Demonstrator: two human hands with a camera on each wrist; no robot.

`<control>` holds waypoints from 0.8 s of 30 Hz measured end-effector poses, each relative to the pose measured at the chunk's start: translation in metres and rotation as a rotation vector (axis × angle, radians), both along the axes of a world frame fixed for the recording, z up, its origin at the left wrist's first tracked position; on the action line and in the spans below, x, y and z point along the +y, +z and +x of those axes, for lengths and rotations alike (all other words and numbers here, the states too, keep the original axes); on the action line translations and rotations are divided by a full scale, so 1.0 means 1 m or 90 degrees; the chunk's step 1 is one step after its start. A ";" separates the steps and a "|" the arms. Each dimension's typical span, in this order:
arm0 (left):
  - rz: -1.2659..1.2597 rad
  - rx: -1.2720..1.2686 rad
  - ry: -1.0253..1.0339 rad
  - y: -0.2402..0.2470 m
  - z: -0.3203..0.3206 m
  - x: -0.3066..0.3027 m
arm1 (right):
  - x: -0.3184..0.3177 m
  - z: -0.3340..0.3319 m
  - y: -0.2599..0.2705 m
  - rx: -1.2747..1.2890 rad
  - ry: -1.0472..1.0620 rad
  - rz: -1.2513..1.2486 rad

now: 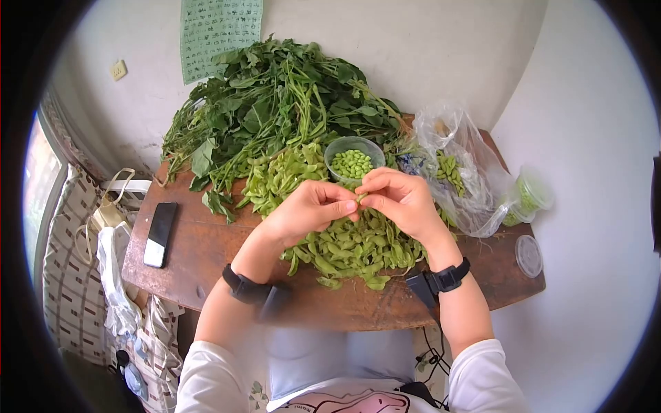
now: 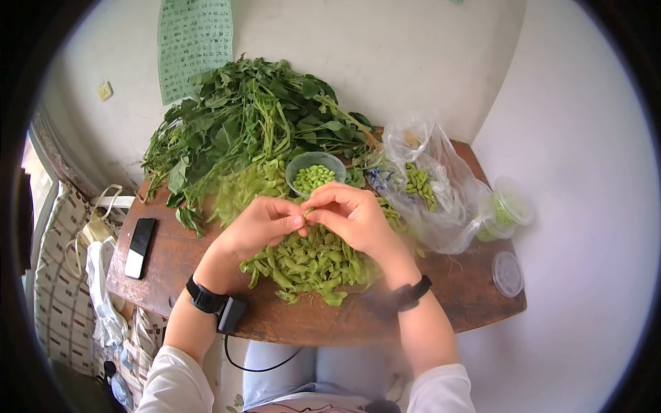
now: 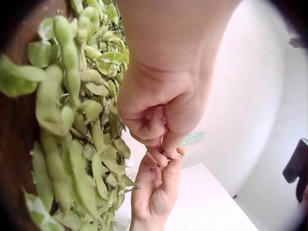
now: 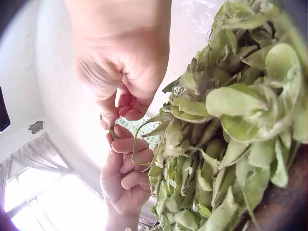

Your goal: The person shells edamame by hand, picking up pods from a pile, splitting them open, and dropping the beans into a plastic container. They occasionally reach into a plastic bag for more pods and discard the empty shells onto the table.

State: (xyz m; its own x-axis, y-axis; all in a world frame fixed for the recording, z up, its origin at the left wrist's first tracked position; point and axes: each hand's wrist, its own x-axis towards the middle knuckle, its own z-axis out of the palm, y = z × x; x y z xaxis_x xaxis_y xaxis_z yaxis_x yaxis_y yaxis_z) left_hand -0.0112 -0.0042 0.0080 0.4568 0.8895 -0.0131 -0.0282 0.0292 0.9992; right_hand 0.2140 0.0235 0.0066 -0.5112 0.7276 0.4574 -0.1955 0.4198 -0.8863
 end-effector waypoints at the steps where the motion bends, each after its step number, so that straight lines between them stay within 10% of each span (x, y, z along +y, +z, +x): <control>1: -0.014 -0.021 -0.018 -0.001 0.000 0.001 | 0.000 0.000 0.000 0.012 0.013 -0.001; 24: -0.002 -0.069 0.074 -0.002 0.009 0.000 | -0.002 -0.012 -0.001 0.037 -0.057 -0.007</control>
State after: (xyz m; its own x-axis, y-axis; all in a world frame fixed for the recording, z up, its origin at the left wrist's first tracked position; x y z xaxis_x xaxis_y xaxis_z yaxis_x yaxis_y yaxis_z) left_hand -0.0018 -0.0043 0.0060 0.3491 0.9366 0.0280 -0.1388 0.0221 0.9901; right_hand 0.2015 0.0217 0.0053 -0.4159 0.7749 0.4760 -0.2090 0.4279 -0.8793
